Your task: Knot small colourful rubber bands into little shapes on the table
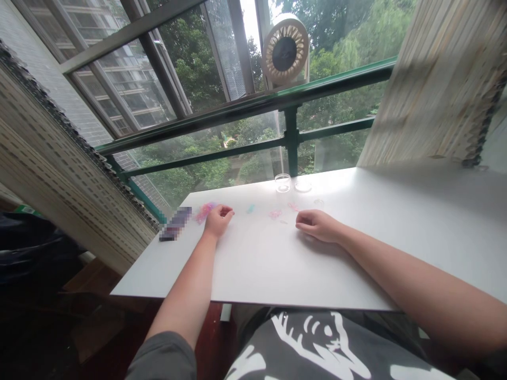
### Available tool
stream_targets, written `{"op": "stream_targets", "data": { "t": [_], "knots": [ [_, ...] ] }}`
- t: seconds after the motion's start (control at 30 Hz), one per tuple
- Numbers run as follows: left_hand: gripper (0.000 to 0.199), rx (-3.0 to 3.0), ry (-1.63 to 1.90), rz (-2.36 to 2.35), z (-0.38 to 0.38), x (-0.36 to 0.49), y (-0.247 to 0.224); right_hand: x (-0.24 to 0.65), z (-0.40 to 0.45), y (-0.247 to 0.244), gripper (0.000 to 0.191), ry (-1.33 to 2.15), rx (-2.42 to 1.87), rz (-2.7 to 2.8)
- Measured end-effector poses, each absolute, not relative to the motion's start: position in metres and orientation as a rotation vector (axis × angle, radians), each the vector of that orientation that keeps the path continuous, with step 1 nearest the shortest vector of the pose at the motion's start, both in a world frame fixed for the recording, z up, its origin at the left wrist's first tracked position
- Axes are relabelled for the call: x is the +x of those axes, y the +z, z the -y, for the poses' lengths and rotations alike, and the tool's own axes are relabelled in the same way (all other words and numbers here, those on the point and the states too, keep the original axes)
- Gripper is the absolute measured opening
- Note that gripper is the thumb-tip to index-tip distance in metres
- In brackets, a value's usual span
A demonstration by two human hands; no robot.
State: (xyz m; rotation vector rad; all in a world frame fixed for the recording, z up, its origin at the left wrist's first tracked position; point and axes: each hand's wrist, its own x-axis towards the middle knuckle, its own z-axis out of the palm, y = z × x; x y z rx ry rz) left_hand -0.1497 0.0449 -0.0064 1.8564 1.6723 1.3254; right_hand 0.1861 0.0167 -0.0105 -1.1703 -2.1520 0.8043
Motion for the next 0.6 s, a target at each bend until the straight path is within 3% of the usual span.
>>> {"op": "stream_targets", "data": {
  "t": [0.43, 0.6],
  "knots": [
    [0.016, 2.174, 1.413, -1.525, -0.019, -0.095, 0.020, 0.185, -0.015, -0.009, 0.013, 0.807, -1.167, 2.153],
    [0.012, 2.361, 1.151, -1.353, -0.013, -0.056, 0.028, 0.185, -0.015, -0.008, 0.014, 0.772, -1.078, 2.151]
  ]
}}
